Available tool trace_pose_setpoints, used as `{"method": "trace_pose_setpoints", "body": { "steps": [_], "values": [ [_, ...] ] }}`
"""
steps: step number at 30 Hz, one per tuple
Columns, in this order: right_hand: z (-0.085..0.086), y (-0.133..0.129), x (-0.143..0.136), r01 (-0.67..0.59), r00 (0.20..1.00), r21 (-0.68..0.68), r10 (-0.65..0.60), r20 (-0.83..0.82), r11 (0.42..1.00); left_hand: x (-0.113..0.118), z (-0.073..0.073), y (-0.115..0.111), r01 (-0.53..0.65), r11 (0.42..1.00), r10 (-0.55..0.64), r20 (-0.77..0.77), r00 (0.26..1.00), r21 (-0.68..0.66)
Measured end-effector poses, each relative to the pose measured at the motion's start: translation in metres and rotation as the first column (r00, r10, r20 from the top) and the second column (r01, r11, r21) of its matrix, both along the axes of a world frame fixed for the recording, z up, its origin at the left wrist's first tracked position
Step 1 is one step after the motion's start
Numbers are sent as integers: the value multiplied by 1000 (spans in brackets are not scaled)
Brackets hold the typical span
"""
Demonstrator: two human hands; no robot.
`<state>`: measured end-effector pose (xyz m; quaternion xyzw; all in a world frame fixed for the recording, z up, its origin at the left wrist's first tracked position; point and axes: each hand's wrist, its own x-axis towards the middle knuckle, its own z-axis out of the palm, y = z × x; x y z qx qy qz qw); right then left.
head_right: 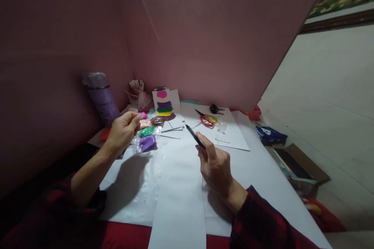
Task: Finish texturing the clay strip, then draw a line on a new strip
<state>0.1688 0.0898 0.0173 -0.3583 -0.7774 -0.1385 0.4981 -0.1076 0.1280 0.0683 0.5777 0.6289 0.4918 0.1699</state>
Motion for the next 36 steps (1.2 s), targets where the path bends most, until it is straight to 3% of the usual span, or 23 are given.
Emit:
{"method": "trace_pose_setpoints", "body": {
  "steps": [3,6,11,15,18,21,23,24,26,27,29,31,34,36],
  "values": [
    [-3,-3,0,-166,986,-48,167,16,985,-5,2,0,-173,973,97,-408,908,-155],
    [-3,-2,2,-232,972,-86,234,20,969,-14,2,2,-294,937,117,-623,773,-188],
    [-2,1,-1,-264,963,-118,268,25,957,-23,-3,9,-340,908,87,-683,725,-244],
    [0,1,-1,-322,938,-62,327,111,945,-24,-8,13,-349,897,49,-721,691,-273],
    [5,-2,-1,-370,925,-45,372,78,928,-26,-10,13,-325,895,-1,-728,685,-306],
    [9,-5,-1,-387,921,-21,388,29,922,-24,-11,11,-317,919,33,-759,651,-233],
    [8,-5,-2,-375,927,-26,374,-43,927,-17,-11,8,-236,964,66,-754,654,-120],
    [6,-4,-2,-360,929,-49,353,-107,932,-11,-12,6,-139,988,42,-728,684,-74],
    [0,-2,-3,-329,917,-131,284,-280,935,6,-14,-2,198,980,-172,-647,743,-34],
    [-4,0,-3,-320,901,-188,238,-362,929,16,-16,-7,389,920,-334,-615,714,-48],
    [-9,5,-3,-307,858,-282,137,-495,909,37,-21,-21,661,740,-598,-575,558,-128],
    [-12,8,-3,-294,823,-387,26,-568,874,54,-27,-37,739,593,-739,-580,342,-319],
    [-12,11,-4,-308,775,-490,-84,-627,816,68,-37,-54,660,571,-770,-596,226,-489],
    [-10,13,-6,-355,738,-519,-108,-666,777,70,-42,-59,626,579,-767,-609,202,-522]
  ]
}}
